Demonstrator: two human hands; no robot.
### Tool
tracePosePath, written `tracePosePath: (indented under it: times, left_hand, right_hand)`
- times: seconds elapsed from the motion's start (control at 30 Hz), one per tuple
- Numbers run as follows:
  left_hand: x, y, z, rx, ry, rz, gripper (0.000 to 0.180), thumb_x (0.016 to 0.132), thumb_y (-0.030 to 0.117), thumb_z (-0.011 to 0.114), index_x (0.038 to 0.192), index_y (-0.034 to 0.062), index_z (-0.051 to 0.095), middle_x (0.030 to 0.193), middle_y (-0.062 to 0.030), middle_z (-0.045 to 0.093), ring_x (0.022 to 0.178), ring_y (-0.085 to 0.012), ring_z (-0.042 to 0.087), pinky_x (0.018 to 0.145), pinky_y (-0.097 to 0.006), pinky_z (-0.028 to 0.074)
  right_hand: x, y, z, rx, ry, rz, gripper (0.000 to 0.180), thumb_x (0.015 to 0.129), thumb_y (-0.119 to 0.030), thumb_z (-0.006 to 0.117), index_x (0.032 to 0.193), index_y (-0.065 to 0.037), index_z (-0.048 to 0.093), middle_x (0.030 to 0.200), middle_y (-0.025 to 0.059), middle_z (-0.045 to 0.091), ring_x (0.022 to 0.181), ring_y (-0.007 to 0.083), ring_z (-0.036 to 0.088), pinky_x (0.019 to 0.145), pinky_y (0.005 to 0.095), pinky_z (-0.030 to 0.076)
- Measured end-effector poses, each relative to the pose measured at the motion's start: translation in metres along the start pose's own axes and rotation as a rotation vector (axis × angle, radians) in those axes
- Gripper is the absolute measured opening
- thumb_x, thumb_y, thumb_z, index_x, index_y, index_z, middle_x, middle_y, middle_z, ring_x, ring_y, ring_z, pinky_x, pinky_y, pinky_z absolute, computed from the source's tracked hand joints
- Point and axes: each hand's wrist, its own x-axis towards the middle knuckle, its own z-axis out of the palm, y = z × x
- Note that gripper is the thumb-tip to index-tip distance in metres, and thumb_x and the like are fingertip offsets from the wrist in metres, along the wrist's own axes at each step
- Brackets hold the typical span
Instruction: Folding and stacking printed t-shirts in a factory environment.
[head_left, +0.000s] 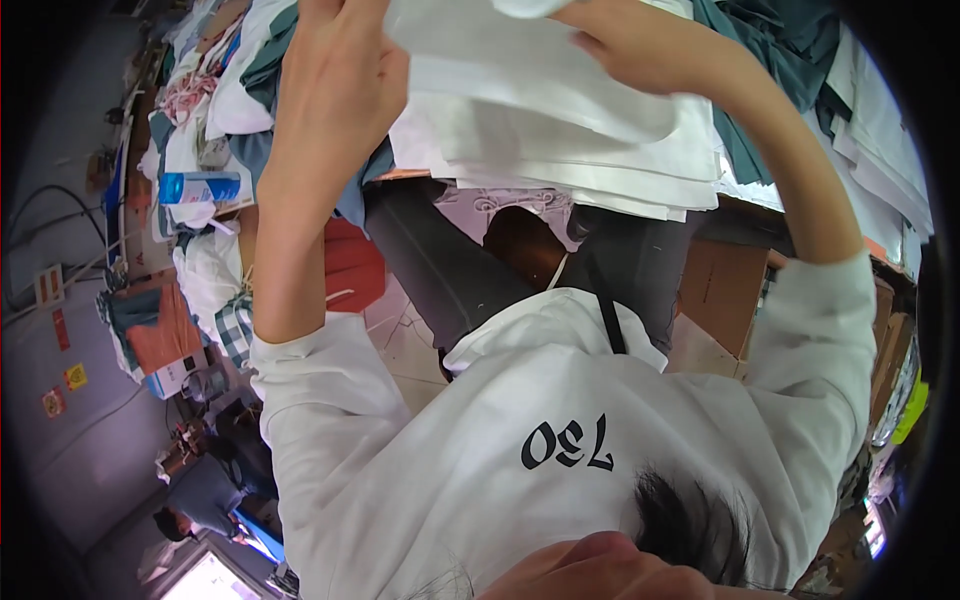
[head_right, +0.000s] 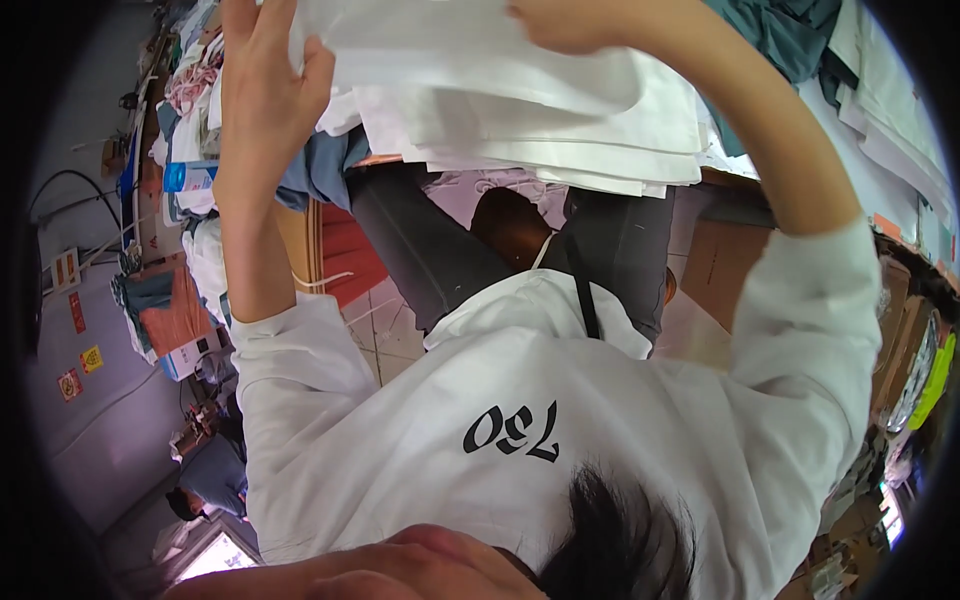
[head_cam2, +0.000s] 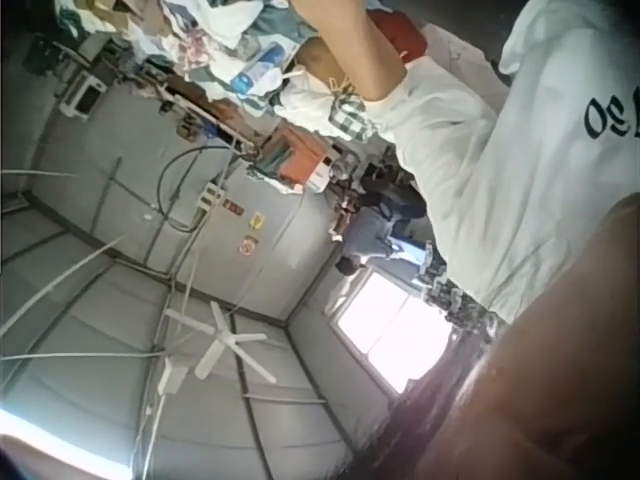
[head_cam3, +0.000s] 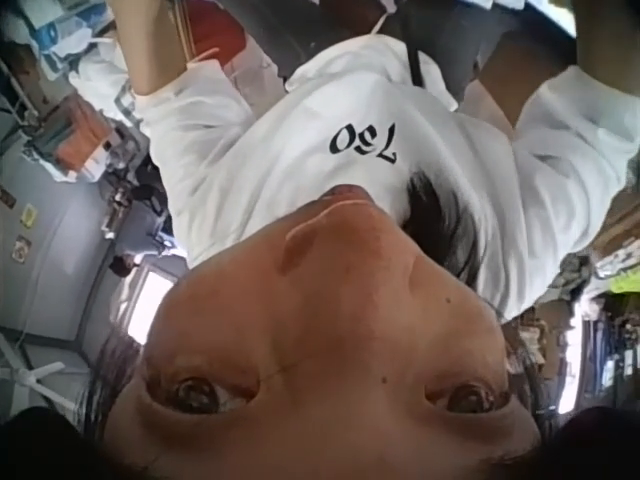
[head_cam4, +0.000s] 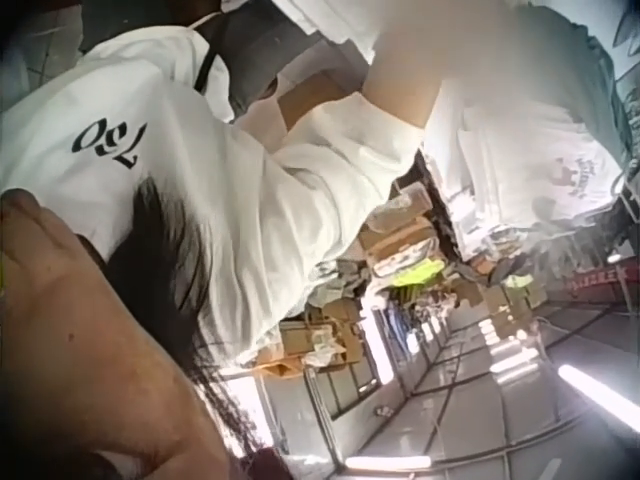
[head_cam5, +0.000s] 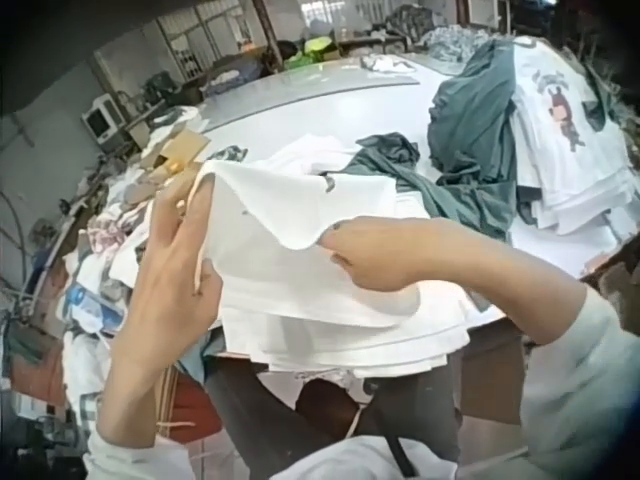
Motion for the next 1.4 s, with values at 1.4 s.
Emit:
tracePosePath:
  times: [1.4]
  left_hand:
    - [-0.002,0.009,0.005,0.049,0.091,-0.134,0.06,0.076,-0.015,0.055,0.136,-0.004,0.052,0.124,-0.0236,0.054,0.108,-0.0339,0.059,0.087,-0.036,0.05]
  right_hand:
    - [0.083,0.03,0.018,1.049,-0.074,-0.112,0.013,0.091,-0.013,0.065,0.091,-0.001,0.069,0.082,0.0053,0.068,0.076,0.0126,0.066,0.069,0.0235,0.054]
